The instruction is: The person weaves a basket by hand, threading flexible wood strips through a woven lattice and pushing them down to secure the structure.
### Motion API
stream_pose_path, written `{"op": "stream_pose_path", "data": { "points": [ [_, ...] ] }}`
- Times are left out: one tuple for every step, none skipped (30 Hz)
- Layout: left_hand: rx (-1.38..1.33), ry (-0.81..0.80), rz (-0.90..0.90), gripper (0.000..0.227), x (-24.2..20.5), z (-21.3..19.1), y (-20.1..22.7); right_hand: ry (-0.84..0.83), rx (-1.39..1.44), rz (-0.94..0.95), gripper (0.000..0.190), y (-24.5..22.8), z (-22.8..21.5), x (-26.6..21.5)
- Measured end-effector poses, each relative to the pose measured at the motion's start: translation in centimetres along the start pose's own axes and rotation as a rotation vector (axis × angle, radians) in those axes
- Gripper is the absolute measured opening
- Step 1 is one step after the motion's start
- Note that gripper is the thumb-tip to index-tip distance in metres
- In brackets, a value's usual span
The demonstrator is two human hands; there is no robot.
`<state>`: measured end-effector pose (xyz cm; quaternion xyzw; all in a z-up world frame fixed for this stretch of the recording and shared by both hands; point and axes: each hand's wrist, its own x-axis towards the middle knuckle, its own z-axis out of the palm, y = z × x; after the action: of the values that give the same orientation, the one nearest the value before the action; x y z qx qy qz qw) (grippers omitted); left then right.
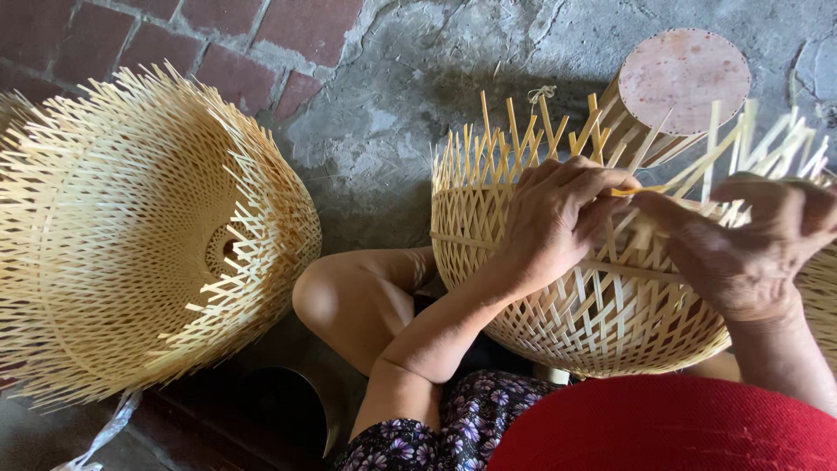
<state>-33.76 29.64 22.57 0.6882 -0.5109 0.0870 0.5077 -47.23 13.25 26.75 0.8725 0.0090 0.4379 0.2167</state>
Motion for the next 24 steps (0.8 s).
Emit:
{"op": "stream_pose_path", "data": {
  "points": [
    [0.003,0.004,0.014,0.024,0.0,0.0,0.0,0.007,-0.011,-0.010,0.026,0.0,-0.1,0.0],
    [0.018,-0.007,0.014,0.024,0.1,0.0,-0.1,0.013,-0.022,-0.021,0.026,0.2,-0.1,-0.1],
    [0.033,-0.018,0.013,0.024,0.2,-0.1,-0.1,-0.124,-0.097,0.003,0.036,0.5,-0.4,-0.6],
    [0.048,-0.029,0.011,0.024,0.3,-0.1,-0.1,-0.261,-0.172,0.027,0.047,0.9,-0.9,-1.3],
    [0.001,-0.028,0.019,0.025,0.3,-0.3,-0.1,-0.400,-0.244,0.049,0.057,1.3,-1.4,-2.3],
    [-0.046,-0.026,0.026,0.027,0.4,-0.5,-0.3,-0.429,-0.141,0.142,0.046,1.7,-1.7,-3.2],
    [-0.094,-0.024,0.032,0.028,0.6,-0.6,-0.5,-0.458,-0.036,0.235,0.035,2.1,-1.7,-4.1],
    [-0.115,-0.036,-0.012,0.022,1.1,-0.3,-0.5,-0.453,0.028,0.277,0.026,2.5,-1.4,-4.8],
    [-0.138,-0.049,-0.058,0.016,1.7,0.2,-0.4,-0.448,0.091,0.318,0.017,2.7,-1.1,-5.3],
    [-0.160,-0.063,-0.104,0.010,2.2,0.5,-0.3,-0.413,0.114,0.307,0.017,3.4,-0.4,-5.4],
    [-0.155,-0.037,-0.089,0.009,2.3,0.5,-0.2,-0.410,0.240,0.368,0.018,3.7,0.0,-5.6],
    [-0.150,-0.012,-0.074,0.009,2.4,0.6,0.0,-0.402,0.364,0.430,0.020,4.0,0.5,-5.8],
    [-0.145,0.014,-0.059,0.010,2.4,0.6,0.0,-0.422,0.597,0.560,0.018,4.1,0.8,-6.0],
    [-0.128,0.008,-0.078,0.011,2.4,0.6,0.0,-0.449,0.741,0.638,0.015,4.1,1.1,-6.5],
    [-0.107,0.003,-0.099,0.012,2.5,0.7,-0.1,-0.469,0.881,0.722,0.012,4.1,1.4,-6.9],
    [-0.087,-0.002,-0.119,0.014,2.5,0.8,-0.3,-0.499,0.926,0.759,0.008,4.2,1.8,-7.3],
    [-0.082,-0.006,-0.114,0.014,2.6,0.7,-0.6,-0.515,0.968,0.791,0.006,4.1,2.2,-7.8],
    [-0.078,-0.010,-0.109,0.014,2.6,0.6,-1.0,-0.531,1.008,0.825,0.005,4.1,2.4,-8.2],
    [-0.077,-0.015,-0.103,0.014,2.7,0.6,-1.0,-0.530,1.040,0.855,0.005,3.9,2.5,-8.6],
    [-0.072,-0.028,-0.110,0.014,2.6,0.4,-0.9,-0.528,1.071,0.884,0.006,3.6,2.5,-8.9],
    [-0.068,-0.042,-0.111,0.015,2.6,0.0,-0.8,-0.495,1.120,0.918,0.006,3.4,2.5,-8.9],
    [-0.063,-0.055,-0.113,0.015,2.8,-0.3,-0.5,-0.461,1.169,0.952,0.007,3.2,2.4,-8.7],
    [0.017,-0.048,-0.078,0.017,3.2,-0.2,-0.1,-0.435,1.185,0.960,0.007,3.0,2.2,-8.3],
    [0.097,-0.040,-0.043,0.018,3.7,-0.1,0.3,-0.409,1.201,0.967,0.007,2.8,1.9,-7.8]
  ]
}}
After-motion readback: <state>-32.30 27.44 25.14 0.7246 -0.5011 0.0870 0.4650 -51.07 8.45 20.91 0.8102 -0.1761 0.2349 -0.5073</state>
